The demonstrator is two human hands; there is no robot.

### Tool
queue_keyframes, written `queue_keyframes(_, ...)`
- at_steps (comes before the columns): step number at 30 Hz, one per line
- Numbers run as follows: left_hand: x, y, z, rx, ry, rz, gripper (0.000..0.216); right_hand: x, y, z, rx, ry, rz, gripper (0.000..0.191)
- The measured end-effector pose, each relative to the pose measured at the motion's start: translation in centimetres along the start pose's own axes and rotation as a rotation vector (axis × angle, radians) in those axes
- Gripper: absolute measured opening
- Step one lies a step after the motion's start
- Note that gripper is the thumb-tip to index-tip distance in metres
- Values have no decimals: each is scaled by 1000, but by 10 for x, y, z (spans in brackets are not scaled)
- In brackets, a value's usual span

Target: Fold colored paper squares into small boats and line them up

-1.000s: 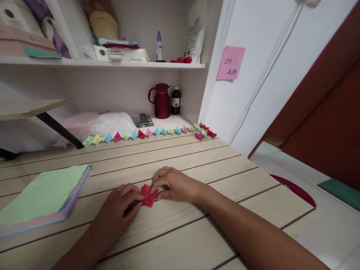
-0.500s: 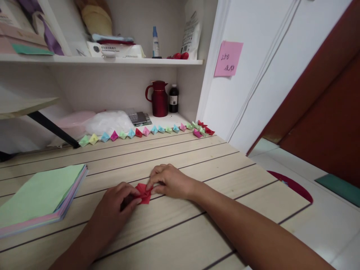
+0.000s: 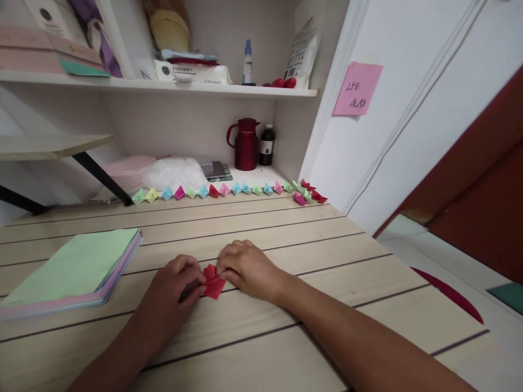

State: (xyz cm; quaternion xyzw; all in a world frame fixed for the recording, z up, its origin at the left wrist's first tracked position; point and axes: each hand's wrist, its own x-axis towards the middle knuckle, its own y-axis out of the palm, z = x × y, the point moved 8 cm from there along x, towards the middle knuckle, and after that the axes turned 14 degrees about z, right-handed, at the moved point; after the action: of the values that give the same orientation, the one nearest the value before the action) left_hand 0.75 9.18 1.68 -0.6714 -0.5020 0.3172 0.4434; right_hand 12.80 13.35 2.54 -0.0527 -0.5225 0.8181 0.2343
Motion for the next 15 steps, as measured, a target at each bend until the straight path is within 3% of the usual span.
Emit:
queue_keyframes(4, -3, -1, 9, -69, -63, -27, 13, 2, 4, 1, 1, 35, 36, 4)
queue_keyframes(9, -3, -1, 16, -127, -133, -24, 14, 3, 5, -3, 15, 131, -13, 4)
queue_keyframes(15, -5, -2, 17, -44, -170, 13, 24, 4, 5, -4, 14, 86, -35, 7)
